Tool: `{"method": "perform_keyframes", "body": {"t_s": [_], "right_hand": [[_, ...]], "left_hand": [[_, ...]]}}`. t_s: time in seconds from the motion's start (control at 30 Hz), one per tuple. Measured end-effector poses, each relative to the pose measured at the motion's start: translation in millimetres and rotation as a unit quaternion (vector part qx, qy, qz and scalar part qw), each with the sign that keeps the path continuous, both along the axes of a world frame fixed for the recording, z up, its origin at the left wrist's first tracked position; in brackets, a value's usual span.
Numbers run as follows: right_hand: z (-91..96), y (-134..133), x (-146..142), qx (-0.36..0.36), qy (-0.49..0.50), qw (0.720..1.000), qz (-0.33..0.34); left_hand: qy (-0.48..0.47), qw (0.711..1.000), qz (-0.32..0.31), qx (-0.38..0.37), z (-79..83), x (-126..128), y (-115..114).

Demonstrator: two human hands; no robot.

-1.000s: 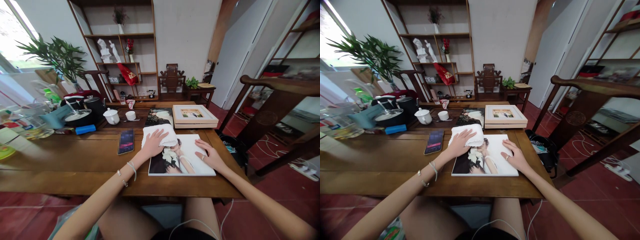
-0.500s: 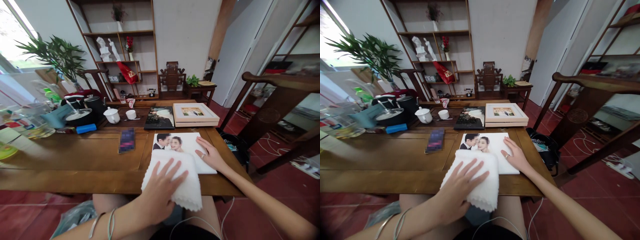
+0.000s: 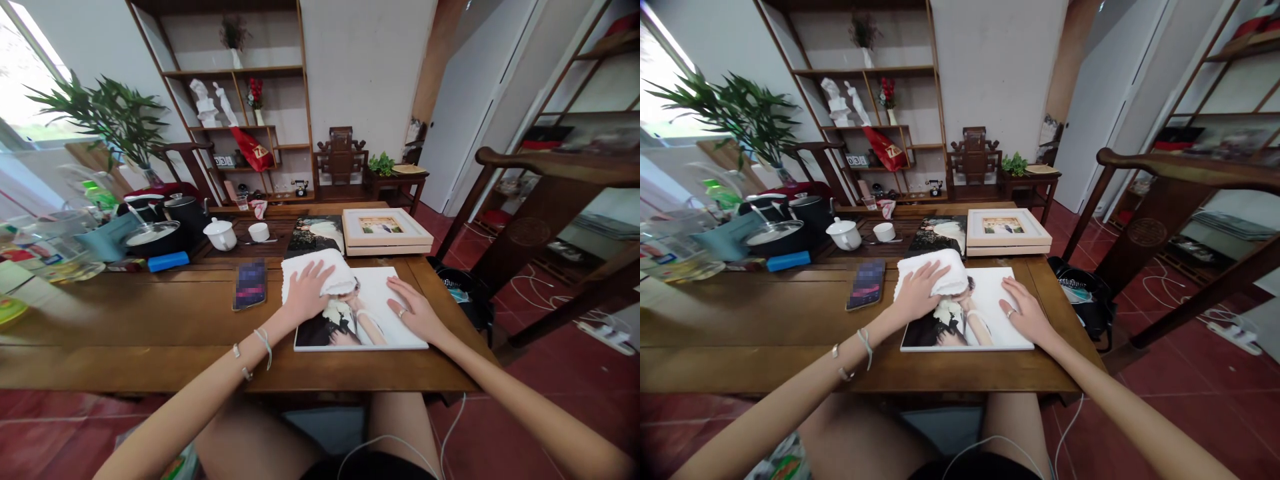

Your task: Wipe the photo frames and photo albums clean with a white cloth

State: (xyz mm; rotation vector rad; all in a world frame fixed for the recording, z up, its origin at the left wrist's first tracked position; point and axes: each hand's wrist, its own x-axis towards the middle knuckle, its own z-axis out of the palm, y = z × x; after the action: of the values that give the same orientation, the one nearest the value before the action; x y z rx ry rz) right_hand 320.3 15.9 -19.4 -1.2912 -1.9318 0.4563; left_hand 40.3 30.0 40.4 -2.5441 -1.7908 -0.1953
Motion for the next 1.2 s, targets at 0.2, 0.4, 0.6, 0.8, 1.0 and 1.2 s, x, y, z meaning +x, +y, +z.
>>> {"method": "perform_keyframes", "body": {"t_s": [0.2, 0.4, 0.6, 0.8, 1.0, 1.2], "right_hand": [[-0.3, 1, 1, 0.001, 0.000, 1.000, 0.001], [-3.8, 2, 1, 0.009, -0.009, 1.000, 0.007], [-5.4, 3, 1, 0.015, -0.011, 1.000, 0.007], [-4.1, 3, 1, 0.013, -0.018, 1.000, 0.007], [-5.3, 4, 2, 0.015, -0.006, 1.000, 0.008], [-5.3, 4, 2, 0.012, -0.007, 1.000, 0.004]], "left_hand": [[0.014, 1.000, -0.028, 0.004, 0.8, -7, -16], [0.012, 0.997, -0.068, -0.046, 3.8, -3, -91], [-0.003, 0.987, -0.133, -0.088, 10.5, 6, -145], [0.017, 0.994, -0.092, -0.062, 10.2, 7, -96], [0.033, 0.997, -0.064, -0.009, 3.6, 24, -9], [0.044, 0.997, -0.057, 0.010, 3.0, 26, 9]]}}
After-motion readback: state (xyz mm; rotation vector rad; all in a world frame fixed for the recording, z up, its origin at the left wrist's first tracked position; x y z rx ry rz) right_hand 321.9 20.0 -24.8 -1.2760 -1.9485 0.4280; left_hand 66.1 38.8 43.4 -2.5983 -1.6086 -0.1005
